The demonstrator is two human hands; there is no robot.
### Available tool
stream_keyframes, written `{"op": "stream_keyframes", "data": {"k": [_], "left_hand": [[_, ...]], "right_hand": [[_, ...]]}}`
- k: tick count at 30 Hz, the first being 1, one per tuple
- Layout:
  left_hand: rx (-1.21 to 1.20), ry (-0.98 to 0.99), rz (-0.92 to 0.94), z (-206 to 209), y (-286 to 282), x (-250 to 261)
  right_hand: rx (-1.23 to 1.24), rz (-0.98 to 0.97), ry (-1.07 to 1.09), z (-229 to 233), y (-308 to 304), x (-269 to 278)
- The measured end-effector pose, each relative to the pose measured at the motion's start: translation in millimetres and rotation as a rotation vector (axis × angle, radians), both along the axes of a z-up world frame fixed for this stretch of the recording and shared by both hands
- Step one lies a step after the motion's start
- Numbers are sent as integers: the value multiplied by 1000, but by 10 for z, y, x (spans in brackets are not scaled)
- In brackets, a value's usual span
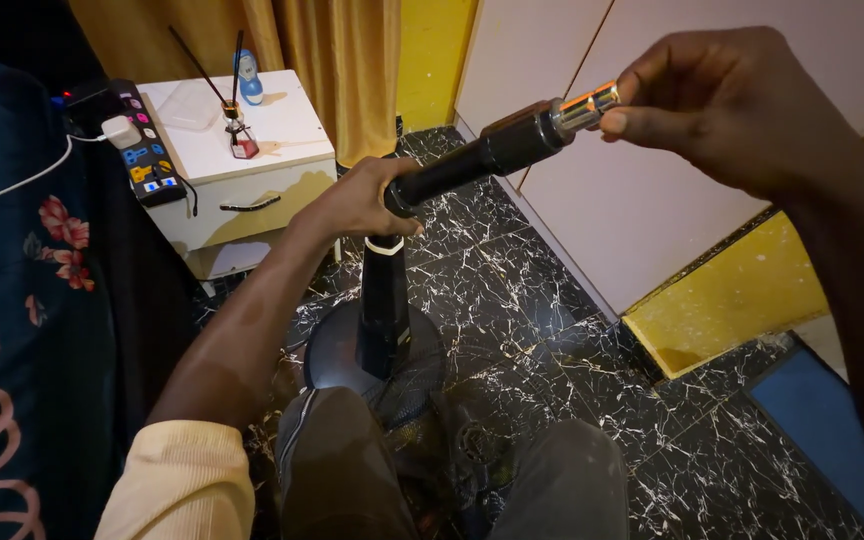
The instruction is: The person assembles a standing fan on the floor. They attach the neck to the base, connect the motor housing, and secure the fan head to the top of the neck.
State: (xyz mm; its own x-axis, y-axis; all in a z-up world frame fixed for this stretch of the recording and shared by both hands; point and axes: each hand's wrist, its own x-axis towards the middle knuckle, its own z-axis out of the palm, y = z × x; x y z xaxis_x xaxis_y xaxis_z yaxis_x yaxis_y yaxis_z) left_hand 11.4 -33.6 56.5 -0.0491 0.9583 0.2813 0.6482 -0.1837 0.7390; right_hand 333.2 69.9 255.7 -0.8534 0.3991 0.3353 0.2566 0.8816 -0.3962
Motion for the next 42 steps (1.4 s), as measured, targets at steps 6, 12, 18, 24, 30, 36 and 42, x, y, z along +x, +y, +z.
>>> {"op": "stream_keyframes", "data": {"k": [6,12,18,24,30,36,42], "left_hand": [[27,27,25,23,-13,-2],[48,46,-2,38,-20,29],[25,36,-3,46,-13,44],[9,49,41,95,-13,-17],[4,131,91,92,4,-44],[111,183,23,38,37,-24],[108,287,99,38,42,34]], "right_hand": [[127,-211,-6,-62,-207,24],[36,-351,-224,-34,-229,-32],[-192,-67,41,-129,-121,15],[-135,-126,110,-181,-213,-85],[-656,-123,265,-278,-161,-80],[-661,-276,73,-292,-68,29],[-598,-416,101,-557,-148,180]]}}
